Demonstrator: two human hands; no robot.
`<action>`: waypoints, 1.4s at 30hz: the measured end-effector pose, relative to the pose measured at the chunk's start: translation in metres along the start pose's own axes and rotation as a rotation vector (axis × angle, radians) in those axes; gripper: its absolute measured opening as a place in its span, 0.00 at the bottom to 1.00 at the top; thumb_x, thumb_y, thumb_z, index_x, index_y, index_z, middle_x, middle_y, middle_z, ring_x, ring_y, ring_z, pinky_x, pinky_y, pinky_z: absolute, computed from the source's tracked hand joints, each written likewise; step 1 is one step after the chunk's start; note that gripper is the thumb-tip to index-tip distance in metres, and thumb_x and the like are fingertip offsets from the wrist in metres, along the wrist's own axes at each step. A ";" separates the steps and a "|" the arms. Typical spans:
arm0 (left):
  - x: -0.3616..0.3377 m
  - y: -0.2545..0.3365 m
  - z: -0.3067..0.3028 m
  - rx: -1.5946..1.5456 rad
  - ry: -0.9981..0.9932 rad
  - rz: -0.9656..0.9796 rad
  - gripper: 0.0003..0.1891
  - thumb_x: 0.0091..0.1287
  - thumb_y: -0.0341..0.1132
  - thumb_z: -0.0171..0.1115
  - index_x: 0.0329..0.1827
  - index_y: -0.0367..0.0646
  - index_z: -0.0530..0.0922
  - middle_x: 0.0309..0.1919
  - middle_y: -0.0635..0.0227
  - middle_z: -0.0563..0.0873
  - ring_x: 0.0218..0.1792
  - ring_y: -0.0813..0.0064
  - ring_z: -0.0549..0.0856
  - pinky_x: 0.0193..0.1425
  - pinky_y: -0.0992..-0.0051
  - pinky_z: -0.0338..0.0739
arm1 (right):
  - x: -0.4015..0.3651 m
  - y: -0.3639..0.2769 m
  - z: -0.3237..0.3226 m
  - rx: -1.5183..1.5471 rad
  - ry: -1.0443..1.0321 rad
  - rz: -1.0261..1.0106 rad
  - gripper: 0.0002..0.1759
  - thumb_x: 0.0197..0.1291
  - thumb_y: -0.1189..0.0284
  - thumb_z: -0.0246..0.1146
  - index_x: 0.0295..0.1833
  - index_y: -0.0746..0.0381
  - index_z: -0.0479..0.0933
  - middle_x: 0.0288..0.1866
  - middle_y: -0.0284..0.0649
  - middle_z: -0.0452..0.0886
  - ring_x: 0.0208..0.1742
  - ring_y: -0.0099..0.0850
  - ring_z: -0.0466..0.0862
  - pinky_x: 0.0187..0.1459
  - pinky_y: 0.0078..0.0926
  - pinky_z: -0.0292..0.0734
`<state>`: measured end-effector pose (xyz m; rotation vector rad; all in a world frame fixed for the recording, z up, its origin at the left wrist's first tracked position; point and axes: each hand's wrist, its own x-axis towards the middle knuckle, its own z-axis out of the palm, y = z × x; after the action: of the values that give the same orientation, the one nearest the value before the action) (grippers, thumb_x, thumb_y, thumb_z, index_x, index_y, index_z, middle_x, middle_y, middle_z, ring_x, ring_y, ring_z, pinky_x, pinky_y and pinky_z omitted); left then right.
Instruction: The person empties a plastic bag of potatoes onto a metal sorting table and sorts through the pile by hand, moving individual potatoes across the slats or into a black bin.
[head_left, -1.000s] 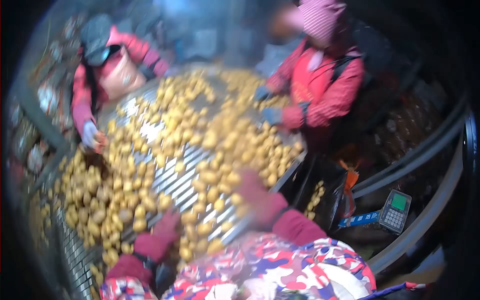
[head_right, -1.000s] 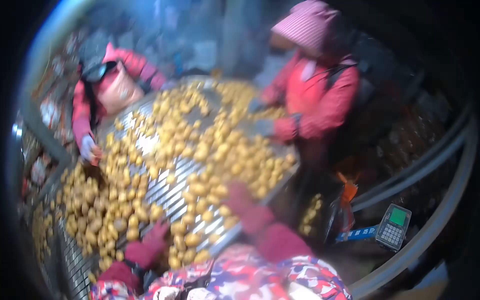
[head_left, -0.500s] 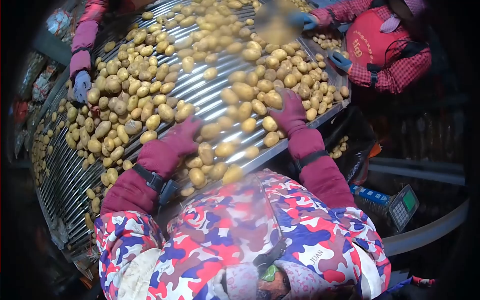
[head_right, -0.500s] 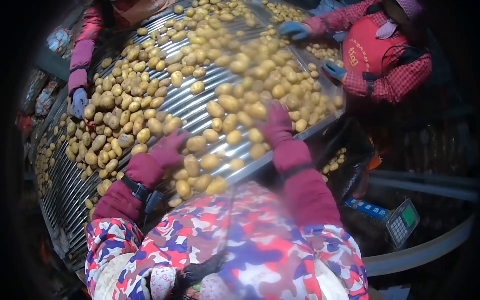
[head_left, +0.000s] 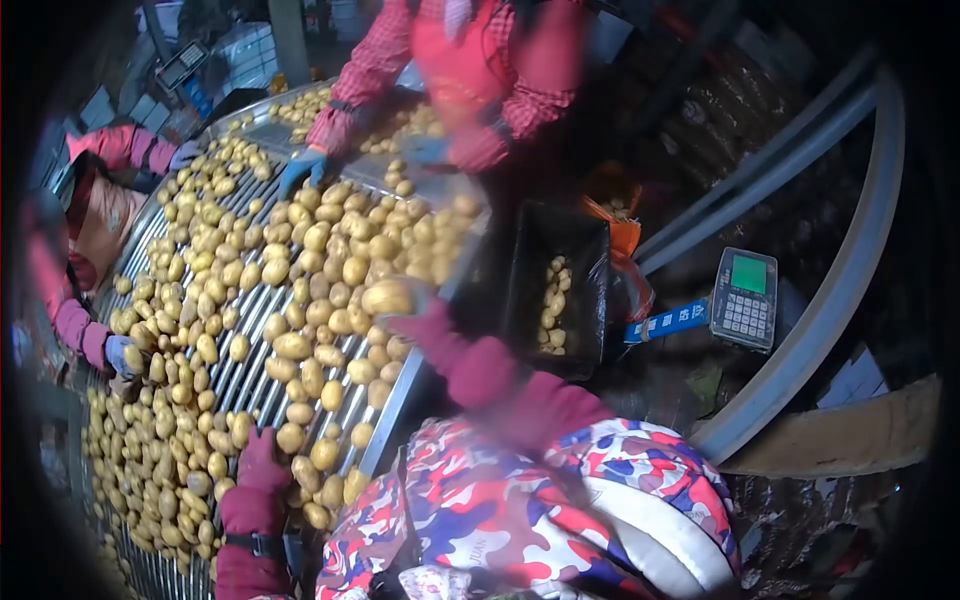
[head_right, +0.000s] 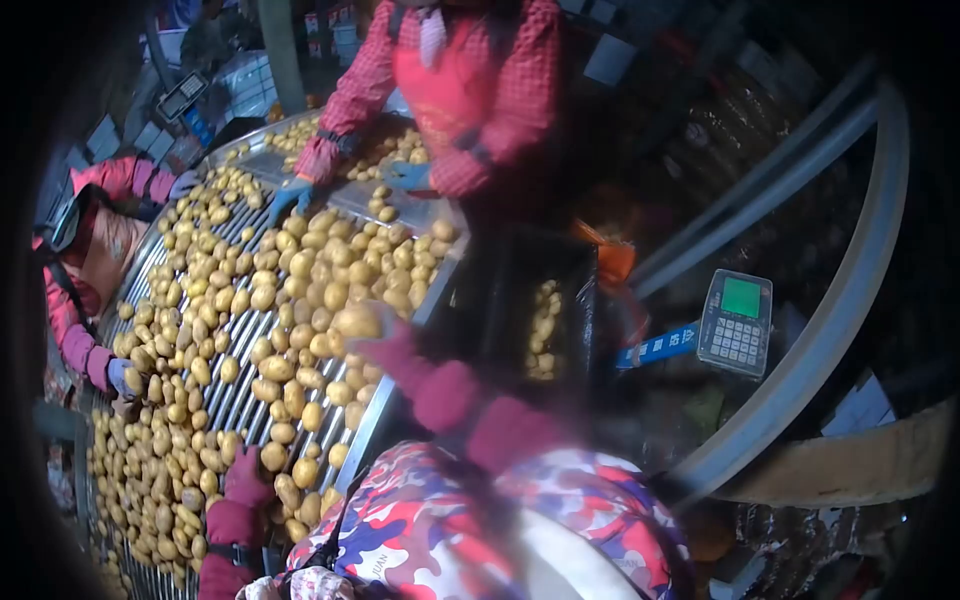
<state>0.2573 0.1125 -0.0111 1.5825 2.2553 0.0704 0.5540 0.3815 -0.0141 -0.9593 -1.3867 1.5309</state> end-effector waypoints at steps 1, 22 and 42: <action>0.000 0.004 -0.001 0.009 0.020 0.000 0.26 0.51 0.35 0.76 0.53 0.47 0.75 0.56 0.46 0.76 0.50 0.37 0.83 0.52 0.46 0.80 | -0.001 -0.018 -0.024 0.067 0.121 -0.001 0.38 0.53 0.73 0.78 0.70 0.59 0.72 0.57 0.37 0.82 0.55 0.26 0.82 0.53 0.28 0.83; 0.073 0.269 -0.056 -0.275 0.011 0.739 0.39 0.54 0.33 0.76 0.73 0.47 0.71 0.66 0.50 0.77 0.48 0.47 0.88 0.46 0.58 0.86 | -0.079 -0.055 -0.065 1.144 -0.493 0.552 0.35 0.70 0.47 0.65 0.74 0.54 0.69 0.61 0.44 0.81 0.51 0.38 0.86 0.54 0.42 0.85; 0.061 0.044 0.013 0.018 0.338 0.238 0.37 0.60 0.43 0.73 0.72 0.41 0.72 0.71 0.50 0.74 0.68 0.46 0.75 0.72 0.53 0.70 | -0.163 0.041 -0.250 -1.153 -0.530 0.705 0.15 0.66 0.65 0.69 0.53 0.62 0.82 0.43 0.38 0.87 0.44 0.27 0.86 0.48 0.31 0.83</action>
<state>0.2830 0.1823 -0.0289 1.9676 2.2967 0.4105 0.8407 0.3165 -0.0783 -1.9727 -2.6208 1.4429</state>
